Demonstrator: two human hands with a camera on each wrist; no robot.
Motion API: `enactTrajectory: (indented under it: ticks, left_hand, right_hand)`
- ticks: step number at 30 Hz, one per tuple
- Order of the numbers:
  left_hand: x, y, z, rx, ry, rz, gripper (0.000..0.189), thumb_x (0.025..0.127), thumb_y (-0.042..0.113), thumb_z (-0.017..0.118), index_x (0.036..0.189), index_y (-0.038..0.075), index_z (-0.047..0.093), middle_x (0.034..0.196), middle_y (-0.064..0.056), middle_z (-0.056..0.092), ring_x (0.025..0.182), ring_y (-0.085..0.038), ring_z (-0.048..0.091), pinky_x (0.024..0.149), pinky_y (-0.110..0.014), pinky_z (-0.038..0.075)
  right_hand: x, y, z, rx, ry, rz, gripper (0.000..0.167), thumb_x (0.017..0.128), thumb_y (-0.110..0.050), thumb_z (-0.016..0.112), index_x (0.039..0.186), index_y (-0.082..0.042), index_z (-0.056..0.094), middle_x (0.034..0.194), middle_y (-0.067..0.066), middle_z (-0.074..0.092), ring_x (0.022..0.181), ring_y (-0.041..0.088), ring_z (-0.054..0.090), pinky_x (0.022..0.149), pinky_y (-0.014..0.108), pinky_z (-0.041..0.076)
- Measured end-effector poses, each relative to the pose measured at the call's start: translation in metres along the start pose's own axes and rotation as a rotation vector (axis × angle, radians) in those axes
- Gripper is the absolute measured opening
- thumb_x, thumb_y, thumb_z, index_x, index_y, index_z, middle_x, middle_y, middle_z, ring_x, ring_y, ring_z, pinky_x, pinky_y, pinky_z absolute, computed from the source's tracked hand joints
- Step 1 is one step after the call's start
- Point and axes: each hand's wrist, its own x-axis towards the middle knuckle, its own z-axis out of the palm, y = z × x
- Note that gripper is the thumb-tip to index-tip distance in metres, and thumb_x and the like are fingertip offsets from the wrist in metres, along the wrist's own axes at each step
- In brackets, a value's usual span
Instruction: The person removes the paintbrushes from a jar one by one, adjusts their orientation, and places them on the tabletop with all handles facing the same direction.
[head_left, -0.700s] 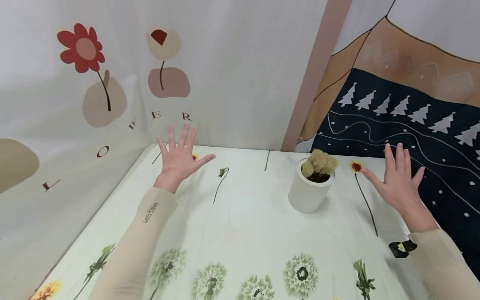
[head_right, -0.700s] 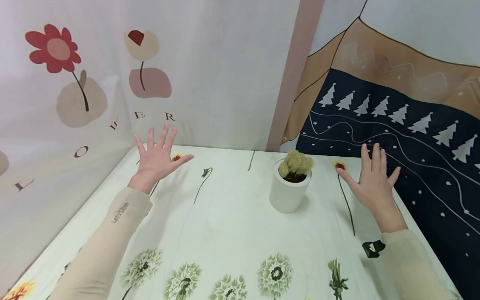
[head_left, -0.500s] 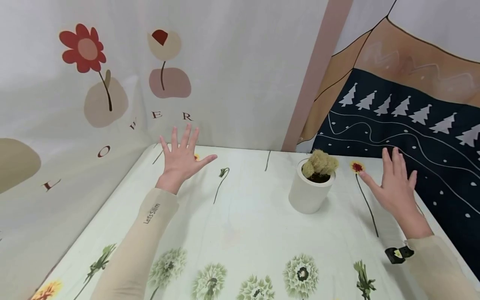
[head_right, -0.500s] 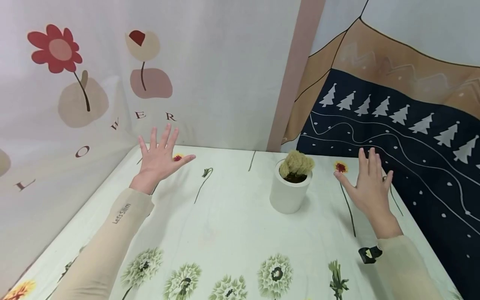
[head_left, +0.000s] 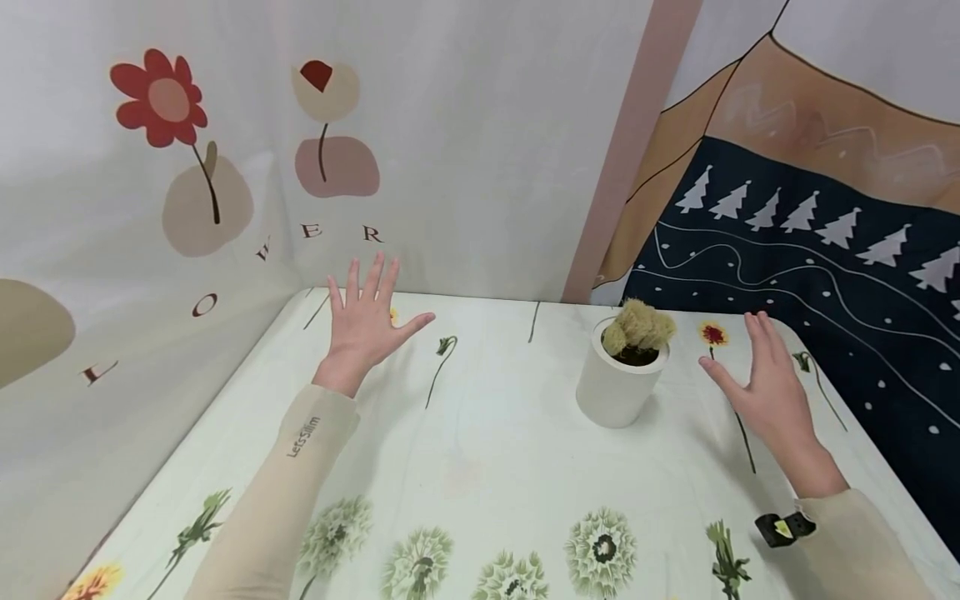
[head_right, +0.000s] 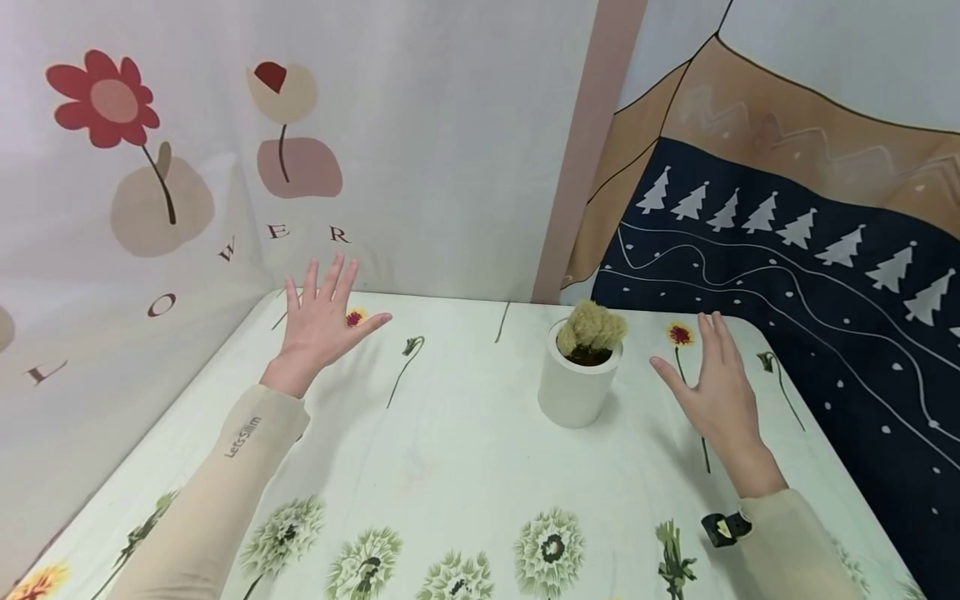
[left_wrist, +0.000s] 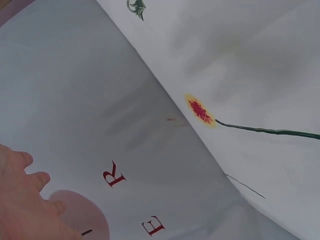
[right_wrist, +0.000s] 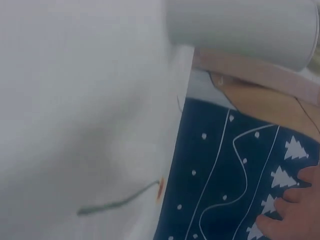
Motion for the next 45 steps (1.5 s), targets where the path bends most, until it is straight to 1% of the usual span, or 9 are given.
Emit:
enactTrajectory:
  ticks: [9, 19, 21, 23, 26, 35, 39, 42, 45]
  left_hand:
    - [-0.001, 0.01, -0.003, -0.044, 0.006, 0.032, 0.103, 0.087, 0.077, 0.048, 0.162, 0.023, 0.004, 0.17, -0.004, 0.001, 0.157, -0.035, -0.005, 0.124, -0.064, -0.006]
    - [-0.007, 0.021, -0.003, -0.06, 0.012, 0.062, 0.1, 0.089, 0.073, 0.05, 0.162, 0.019, 0.007, 0.17, -0.006, 0.008, 0.157, -0.035, 0.002, 0.127, -0.057, 0.002]
    - [-0.008, 0.023, -0.004, -0.071, 0.018, 0.073, 0.099, 0.089, 0.072, 0.051, 0.162, 0.018, 0.008, 0.169, -0.007, 0.009, 0.157, -0.035, 0.004, 0.128, -0.056, 0.004]
    - [-0.008, 0.027, -0.005, -0.083, 0.025, 0.086, 0.098, 0.09, 0.07, 0.051, 0.161, 0.017, 0.009, 0.169, -0.008, 0.011, 0.156, -0.036, 0.006, 0.128, -0.054, 0.005]
    - [-0.008, 0.033, -0.006, -0.092, 0.035, 0.102, 0.098, 0.09, 0.069, 0.052, 0.161, 0.017, 0.01, 0.168, -0.009, 0.015, 0.156, -0.036, 0.008, 0.128, -0.053, 0.006]
    - [-0.008, 0.056, -0.005, -0.107, 0.05, 0.14, 0.094, 0.091, 0.067, 0.051, 0.161, 0.017, 0.013, 0.167, -0.006, 0.02, 0.156, -0.031, 0.011, 0.129, -0.048, 0.01]
    - [-0.008, 0.068, -0.004, -0.109, 0.062, 0.169, 0.092, 0.092, 0.067, 0.051, 0.161, 0.019, 0.014, 0.167, -0.004, 0.023, 0.156, -0.03, 0.014, 0.129, -0.046, 0.012]
    - [-0.008, 0.078, -0.005, -0.125, 0.071, 0.195, 0.089, 0.093, 0.065, 0.052, 0.161, 0.019, 0.016, 0.166, -0.004, 0.025, 0.156, -0.028, 0.016, 0.129, -0.045, 0.014]
    - [-0.01, 0.088, -0.006, -0.152, 0.081, 0.222, 0.087, 0.093, 0.063, 0.053, 0.16, 0.019, 0.019, 0.165, -0.004, 0.027, 0.156, -0.027, 0.018, 0.129, -0.044, 0.015]
  right_hand:
    - [-0.012, -0.019, 0.013, 0.113, 0.111, -0.034, 0.082, 0.093, -0.042, 0.067, 0.155, -0.004, 0.03, 0.157, 0.026, 0.032, 0.14, 0.048, 0.035, 0.104, 0.072, 0.035]
    - [-0.024, -0.04, 0.023, 0.224, 0.163, -0.062, 0.068, 0.089, -0.026, 0.076, 0.145, -0.002, 0.045, 0.143, 0.024, 0.046, 0.126, 0.043, 0.049, 0.101, 0.061, 0.043]
    - [-0.025, -0.043, 0.025, 0.235, 0.173, -0.064, 0.065, 0.088, -0.024, 0.077, 0.142, -0.001, 0.049, 0.142, 0.023, 0.048, 0.125, 0.04, 0.05, 0.111, 0.042, 0.045]
    - [-0.026, -0.046, 0.027, 0.254, 0.187, -0.069, 0.062, 0.088, -0.022, 0.077, 0.139, -0.001, 0.052, 0.14, 0.021, 0.05, 0.124, 0.038, 0.051, 0.113, 0.018, 0.039]
    - [-0.027, -0.05, 0.03, 0.284, 0.203, -0.068, 0.057, 0.087, -0.02, 0.078, 0.135, 0.0, 0.055, 0.138, 0.019, 0.053, 0.121, 0.036, 0.053, 0.098, -0.005, 0.025]
    - [-0.032, -0.059, 0.033, 0.349, 0.224, -0.022, 0.051, 0.085, -0.015, 0.08, 0.13, -0.001, 0.061, 0.134, 0.016, 0.057, 0.124, 0.034, 0.053, 0.097, -0.005, 0.033]
    - [-0.033, -0.062, 0.037, 0.39, 0.261, -0.029, 0.047, 0.083, -0.01, 0.081, 0.126, -0.001, 0.064, 0.13, 0.015, 0.06, 0.124, 0.002, 0.052, 0.097, -0.003, 0.037]
    - [-0.033, -0.065, 0.039, 0.426, 0.294, -0.052, 0.044, 0.081, -0.004, 0.081, 0.122, 0.002, 0.066, 0.127, 0.016, 0.061, 0.117, -0.018, 0.044, 0.097, -0.002, 0.039]
    - [-0.034, -0.069, 0.042, 0.457, 0.315, -0.067, 0.042, 0.08, 0.0, 0.08, 0.12, 0.004, 0.067, 0.125, 0.017, 0.062, 0.115, -0.019, 0.045, 0.097, -0.001, 0.041]
